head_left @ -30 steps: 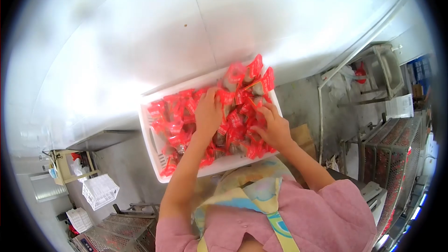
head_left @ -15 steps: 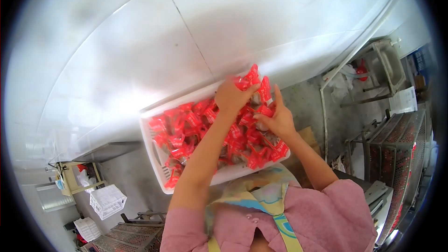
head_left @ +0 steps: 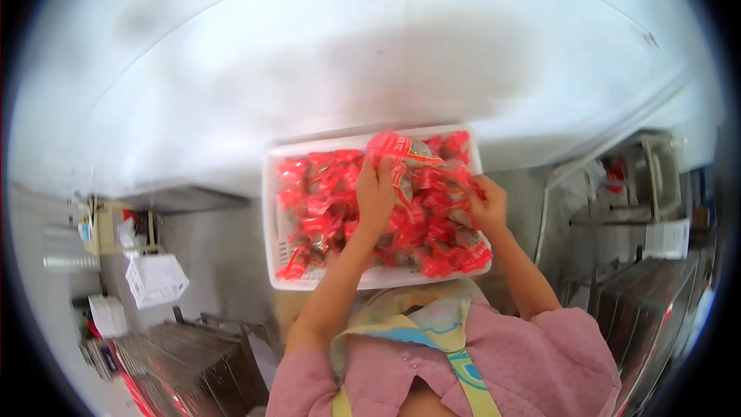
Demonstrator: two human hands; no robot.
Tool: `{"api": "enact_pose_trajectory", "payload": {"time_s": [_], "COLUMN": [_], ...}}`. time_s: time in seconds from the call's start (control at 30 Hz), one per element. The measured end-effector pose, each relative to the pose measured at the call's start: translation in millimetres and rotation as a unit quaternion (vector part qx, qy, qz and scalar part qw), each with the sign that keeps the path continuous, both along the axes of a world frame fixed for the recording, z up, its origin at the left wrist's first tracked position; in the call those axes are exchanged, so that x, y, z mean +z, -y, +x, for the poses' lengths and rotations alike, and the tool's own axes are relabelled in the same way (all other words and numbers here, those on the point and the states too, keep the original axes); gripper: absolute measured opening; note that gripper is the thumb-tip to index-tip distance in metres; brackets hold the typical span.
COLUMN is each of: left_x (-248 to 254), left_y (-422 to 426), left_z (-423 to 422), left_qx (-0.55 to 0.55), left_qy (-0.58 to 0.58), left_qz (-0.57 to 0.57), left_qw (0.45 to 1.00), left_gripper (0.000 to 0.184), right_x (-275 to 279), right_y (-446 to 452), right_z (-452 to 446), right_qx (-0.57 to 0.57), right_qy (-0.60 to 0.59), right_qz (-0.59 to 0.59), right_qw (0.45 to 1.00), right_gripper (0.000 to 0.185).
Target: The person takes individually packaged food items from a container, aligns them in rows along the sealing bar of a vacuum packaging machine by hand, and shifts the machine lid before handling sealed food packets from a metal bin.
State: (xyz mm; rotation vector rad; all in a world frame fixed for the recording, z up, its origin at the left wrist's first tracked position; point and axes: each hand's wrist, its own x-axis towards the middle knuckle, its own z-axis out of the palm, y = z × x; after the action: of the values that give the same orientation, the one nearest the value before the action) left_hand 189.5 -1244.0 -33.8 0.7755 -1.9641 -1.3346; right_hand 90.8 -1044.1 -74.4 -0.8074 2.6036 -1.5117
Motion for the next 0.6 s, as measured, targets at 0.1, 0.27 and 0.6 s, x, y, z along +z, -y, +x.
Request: {"api": "enact_pose_trajectory", "payload": {"time_s": [0.1,0.27,0.6], "left_x": [18,32,18], "left_y": [12,12,-145], "left_z": [62,192,491], "left_qx": [0.068,0.224,0.655], "left_qy": [-0.054,-0.069,0.068], "left_qz": [0.067,0.099,-0.152], "left_qw": [0.994,0.967,0.737], "left_gripper": [0.023,0.020,0.007], "right_x": [58,92,72], "right_y": [19,93,193], "right_z": [14,50,339], "right_qx": [0.102,0.280,0.786], "right_qy": [-0.054,-0.105,-0.080], "right_qz": [-0.030,-0.026,-0.030], "right_qw": [0.993,0.954,0.612], "right_gripper": [0.019,0.022,0.025]}}
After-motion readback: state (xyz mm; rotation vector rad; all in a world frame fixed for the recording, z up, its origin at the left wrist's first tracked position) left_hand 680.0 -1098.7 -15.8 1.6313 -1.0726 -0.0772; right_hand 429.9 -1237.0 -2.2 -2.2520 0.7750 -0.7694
